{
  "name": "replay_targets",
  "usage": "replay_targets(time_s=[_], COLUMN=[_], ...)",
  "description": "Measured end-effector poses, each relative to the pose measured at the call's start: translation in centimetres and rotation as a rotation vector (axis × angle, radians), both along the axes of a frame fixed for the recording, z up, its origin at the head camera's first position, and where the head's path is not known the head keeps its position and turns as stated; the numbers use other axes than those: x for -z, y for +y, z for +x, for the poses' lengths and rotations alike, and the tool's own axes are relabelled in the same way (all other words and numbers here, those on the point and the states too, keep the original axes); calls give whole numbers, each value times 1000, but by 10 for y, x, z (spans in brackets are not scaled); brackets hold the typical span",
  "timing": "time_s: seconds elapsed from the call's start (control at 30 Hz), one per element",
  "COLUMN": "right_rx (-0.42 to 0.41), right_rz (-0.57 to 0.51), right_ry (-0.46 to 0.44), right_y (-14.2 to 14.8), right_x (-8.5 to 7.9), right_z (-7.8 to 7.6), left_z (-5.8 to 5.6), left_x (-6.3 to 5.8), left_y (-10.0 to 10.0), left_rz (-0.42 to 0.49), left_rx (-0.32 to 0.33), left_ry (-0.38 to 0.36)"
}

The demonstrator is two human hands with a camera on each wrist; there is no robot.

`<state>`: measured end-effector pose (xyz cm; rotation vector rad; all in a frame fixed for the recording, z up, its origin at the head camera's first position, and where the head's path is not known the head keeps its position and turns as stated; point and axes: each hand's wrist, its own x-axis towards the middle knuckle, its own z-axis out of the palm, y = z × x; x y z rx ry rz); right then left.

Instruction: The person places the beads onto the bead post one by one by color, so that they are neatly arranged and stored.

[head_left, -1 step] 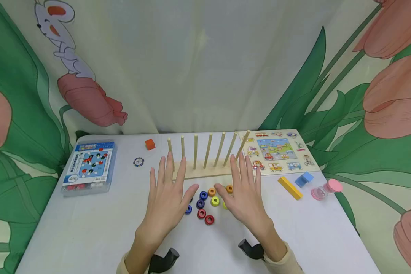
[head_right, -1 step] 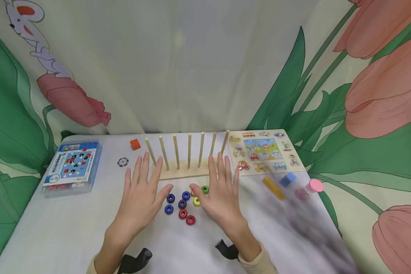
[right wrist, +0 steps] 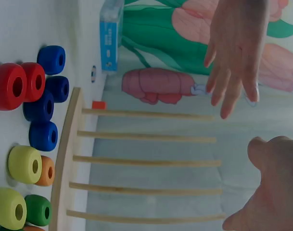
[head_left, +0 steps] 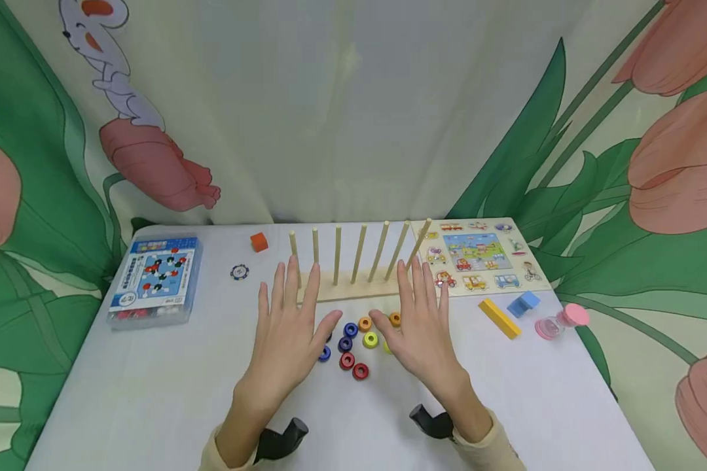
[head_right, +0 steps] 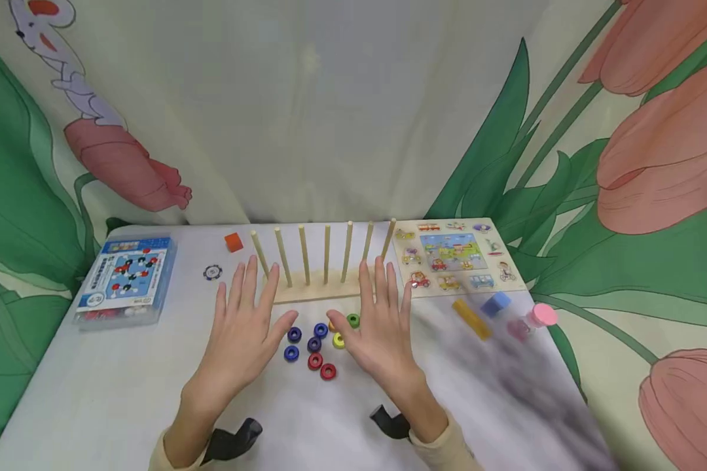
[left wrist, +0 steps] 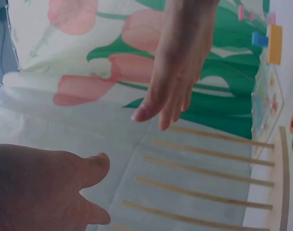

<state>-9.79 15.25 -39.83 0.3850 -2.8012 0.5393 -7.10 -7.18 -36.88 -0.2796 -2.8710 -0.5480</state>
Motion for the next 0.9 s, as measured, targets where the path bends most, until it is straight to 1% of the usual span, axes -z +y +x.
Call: replay_targets(time_s=[0.1,0.17,0.2,0.23,0.3,0.33,0.37,0.4,0.47,0.53,0.57,0.6,0.67,0.73,0.8,0.83,0.9], right_rx=[-2,3,3,7,16,25,33,30,17,-5,-17,-29,-12,15,13,3,-70], right_rz=[-69,-177,-230,-276,-355,-377,-388,-396,-407,-405,-405,-400,-388,-392,-435,-470,-543], right_ry=[6,6,10,4,-48,-87,-141,-205,-327,-400,-423,-429,-404,-360,-308,-280,-232], right_y=[6,14,19,24,34,39,43,46,50,50,50,49,48,46,40,34,17], right_x=[-2,-2,2,8,24,34,44,55,73,87,92,95,97,93,81,72,49], right_z=[-5,-11,-14,-15,-17,-19,-20,-21,-22,-21,-20,-18,-13,-8,-4,-3,-4], left_z=[-3,-11,-16,-20,-34,-43,-53,-64,-83,-97,-101,-104,-104,-101,-97,-95,-90], left_x=[-7,-15,-17,-16,-6,3,16,33,66,99,112,122,135,143,147,149,152], left_y=[-8,-20,-27,-35,-51,-58,-64,-70,-79,-84,-85,-86,-85,-82,-78,-76,-73], left_rz=[23,62,89,121,186,217,248,272,300,315,326,328,349,373,382,387,376], left_rx=[-4,-11,-17,-28,-51,-62,-63,-50,-24,11,29,33,18,6,0,2,7], left_ry=[6,10,1,-17,-72,-109,-150,-194,-275,-320,-331,-330,-300,-263,-245,-245,-258])
